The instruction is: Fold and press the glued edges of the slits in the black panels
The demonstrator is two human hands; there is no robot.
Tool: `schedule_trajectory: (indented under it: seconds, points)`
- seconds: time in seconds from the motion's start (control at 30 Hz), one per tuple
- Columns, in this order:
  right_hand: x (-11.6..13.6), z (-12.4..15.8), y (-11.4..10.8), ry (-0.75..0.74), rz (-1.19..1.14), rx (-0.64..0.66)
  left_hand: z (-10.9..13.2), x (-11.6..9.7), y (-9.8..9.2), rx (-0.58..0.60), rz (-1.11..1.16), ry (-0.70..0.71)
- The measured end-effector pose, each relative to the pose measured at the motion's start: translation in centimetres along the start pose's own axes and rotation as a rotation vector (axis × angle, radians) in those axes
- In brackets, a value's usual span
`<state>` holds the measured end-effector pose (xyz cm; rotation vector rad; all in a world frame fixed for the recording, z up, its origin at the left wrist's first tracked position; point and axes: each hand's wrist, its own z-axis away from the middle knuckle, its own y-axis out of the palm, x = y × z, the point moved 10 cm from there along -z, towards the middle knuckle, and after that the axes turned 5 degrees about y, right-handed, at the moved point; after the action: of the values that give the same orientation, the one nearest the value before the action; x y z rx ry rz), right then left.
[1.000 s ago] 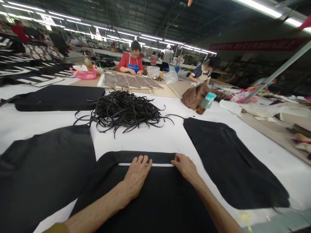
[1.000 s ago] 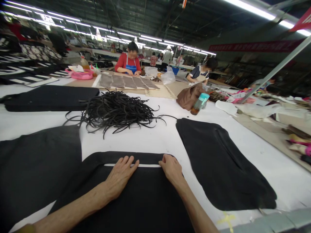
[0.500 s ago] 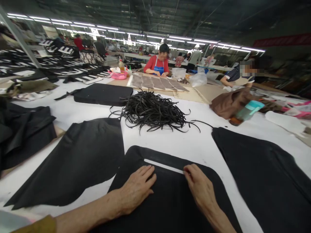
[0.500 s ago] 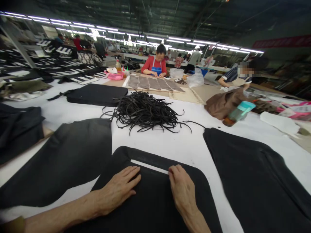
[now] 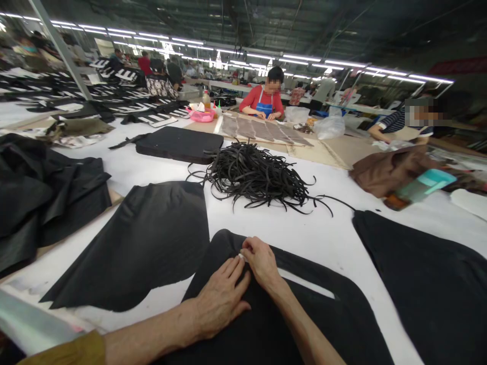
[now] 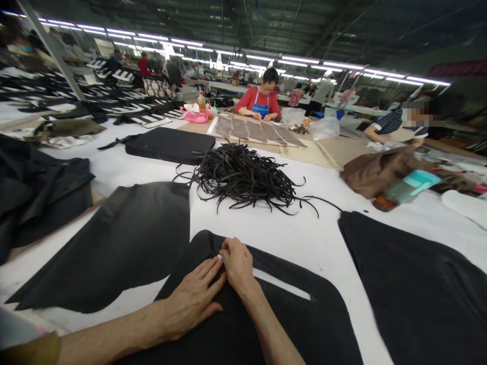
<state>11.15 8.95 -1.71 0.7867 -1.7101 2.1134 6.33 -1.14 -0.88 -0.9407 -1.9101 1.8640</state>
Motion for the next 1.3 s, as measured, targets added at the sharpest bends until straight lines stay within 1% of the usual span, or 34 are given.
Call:
schedule_trajectory:
  seconds: [0.3, 0.57, 0.7, 0.8, 0.93, 1.03, 1.1, 1.17, 1.23, 1.3]
  points:
    - [0.1, -0.3, 0.1, 0.041, 0.012, 0.054, 0.1, -0.2, 0.2, 0.001, -0.008, 0.005]
    - [0.1, -0.6, 0.1, 0.097, 0.044, 0.034, -0.1, -0.4, 0.5, 0.005, -0.043, 0.022]
    - [0.1, -0.4, -0.3, 0.095, 0.048, -0.02, -0.2, -0.3, 0.3, -0.014, -0.054, 0.024]
    - [0.5, -0.1, -1.5, 0.063, 0.052, -0.109, -0.2, -0.3, 0.0, -0.021, -0.052, 0.025]
    - [0.9, -0.2, -4.2, 0.004, -0.003, -0.215, -0.2, -0.5, -0.2, 0.001, -0.074, 0.05]
    - [-0.2, -0.1, -6.8, -0.006, -0.093, -0.276, -0.1, -0.4, -0.3, 0.014, -0.072, 0.03]
    - [-1.9, 0.8, -8.5, 0.028, -0.135, -0.326, 0.0, -0.1, -0.4, 0.02, -0.052, -0.003]
    - [-3.8, 2.5, -9.3, 0.061, -0.153, -0.359, 0.1, 0.2, -0.8, 0.003, -0.033, -0.044]
    - [-5.2, 4.7, -9.3, 0.039, -0.118, -0.377, 0.2, 0.6, -1.5, -0.037, -0.019, -0.078]
    - [-5.6, 7.1, -8.7, -0.043, -0.001, -0.399, 0.1, 0.8, -2.0, -0.06, -0.012, -0.094]
